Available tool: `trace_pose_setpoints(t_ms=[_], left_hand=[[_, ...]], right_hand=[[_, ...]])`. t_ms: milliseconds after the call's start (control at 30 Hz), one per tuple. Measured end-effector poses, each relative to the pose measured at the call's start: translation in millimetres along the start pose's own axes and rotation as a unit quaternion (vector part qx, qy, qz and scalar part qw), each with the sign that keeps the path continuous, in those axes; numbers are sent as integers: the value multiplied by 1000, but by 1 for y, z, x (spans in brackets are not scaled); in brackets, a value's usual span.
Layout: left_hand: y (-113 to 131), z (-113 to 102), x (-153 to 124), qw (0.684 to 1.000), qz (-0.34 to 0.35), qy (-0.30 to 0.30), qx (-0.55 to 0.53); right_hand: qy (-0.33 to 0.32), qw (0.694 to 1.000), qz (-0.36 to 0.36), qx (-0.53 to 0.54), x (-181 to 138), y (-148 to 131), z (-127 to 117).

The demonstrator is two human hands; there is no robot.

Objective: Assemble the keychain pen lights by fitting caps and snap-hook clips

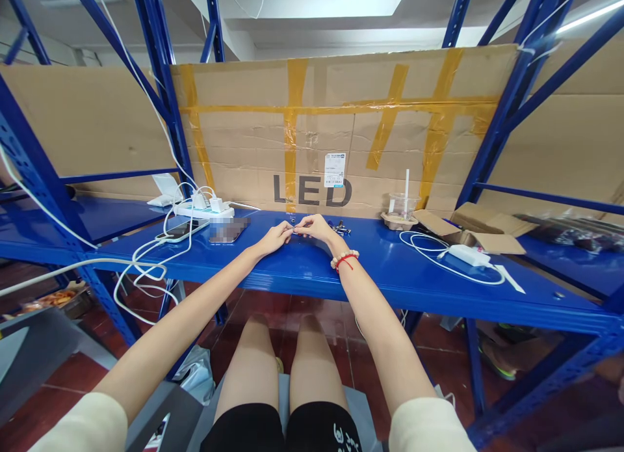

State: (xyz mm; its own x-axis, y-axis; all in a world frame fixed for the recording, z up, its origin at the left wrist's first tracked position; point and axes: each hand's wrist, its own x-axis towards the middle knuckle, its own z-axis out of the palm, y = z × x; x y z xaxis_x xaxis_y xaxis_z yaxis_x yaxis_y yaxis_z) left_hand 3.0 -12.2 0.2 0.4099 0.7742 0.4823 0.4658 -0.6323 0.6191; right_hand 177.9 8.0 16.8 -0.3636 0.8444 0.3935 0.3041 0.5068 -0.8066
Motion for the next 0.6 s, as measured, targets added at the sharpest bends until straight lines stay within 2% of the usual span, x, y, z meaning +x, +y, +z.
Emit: trace_pose_setpoints(t_ms=[233,400,600], left_hand=[[-1,-2,-2,999,34,-2,-16],[-4,-3,-1,998,54,-10,13],[3,-7,-4,997,46,-22,62]], right_hand=[[-18,999,-5,-26,-1,2,-1],[-24,999,7,-30,-1,-1,2],[-43,994,101,-8,-8,-17,5]])
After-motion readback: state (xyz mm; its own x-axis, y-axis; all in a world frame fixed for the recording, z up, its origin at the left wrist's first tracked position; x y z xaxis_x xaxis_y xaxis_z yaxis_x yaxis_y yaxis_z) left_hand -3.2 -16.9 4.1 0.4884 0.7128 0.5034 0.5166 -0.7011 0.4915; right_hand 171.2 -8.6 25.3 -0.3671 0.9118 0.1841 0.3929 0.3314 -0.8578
